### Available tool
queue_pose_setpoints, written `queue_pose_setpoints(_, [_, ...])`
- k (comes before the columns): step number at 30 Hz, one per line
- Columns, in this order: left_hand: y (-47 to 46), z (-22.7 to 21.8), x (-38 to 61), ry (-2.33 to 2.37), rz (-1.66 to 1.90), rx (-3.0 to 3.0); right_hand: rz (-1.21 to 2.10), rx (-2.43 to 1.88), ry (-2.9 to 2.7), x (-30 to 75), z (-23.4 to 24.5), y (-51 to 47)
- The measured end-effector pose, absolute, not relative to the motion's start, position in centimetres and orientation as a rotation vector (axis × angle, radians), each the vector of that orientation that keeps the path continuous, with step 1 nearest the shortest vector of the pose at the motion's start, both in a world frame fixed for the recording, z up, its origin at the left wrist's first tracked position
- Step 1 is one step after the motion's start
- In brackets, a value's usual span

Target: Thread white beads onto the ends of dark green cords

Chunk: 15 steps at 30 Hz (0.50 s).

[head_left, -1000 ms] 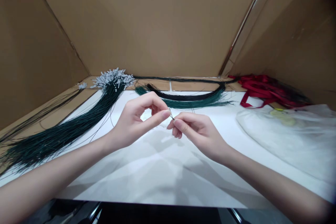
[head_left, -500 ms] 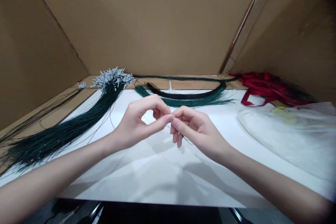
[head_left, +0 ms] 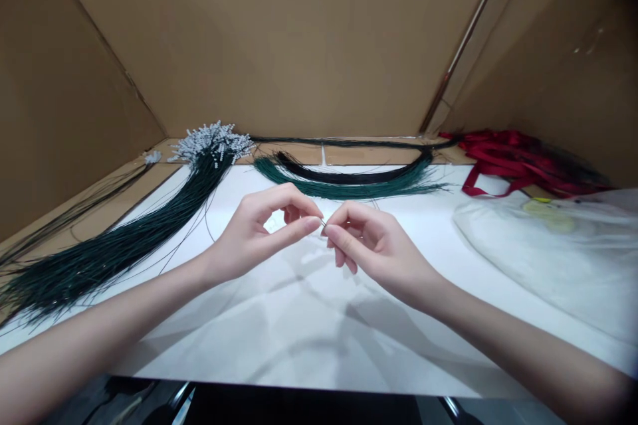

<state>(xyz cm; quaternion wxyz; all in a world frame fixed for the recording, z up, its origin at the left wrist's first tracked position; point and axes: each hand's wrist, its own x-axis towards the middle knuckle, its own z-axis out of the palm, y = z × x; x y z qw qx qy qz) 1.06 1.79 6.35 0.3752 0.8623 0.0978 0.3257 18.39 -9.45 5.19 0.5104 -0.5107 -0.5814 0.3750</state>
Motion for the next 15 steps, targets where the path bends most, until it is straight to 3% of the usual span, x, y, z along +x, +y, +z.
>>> queue_pose_setpoints(9, [5.0,3.4,1.5,0.392,0.674,2.454,0.854,-1.134,-1.317,21.5,6.7,-8.2])
queue_pose_setpoints(15, [3.9,2.6,3.7,0.209,0.622,2.478,0.900,-0.998,-1.247,22.0,9.1,-7.1])
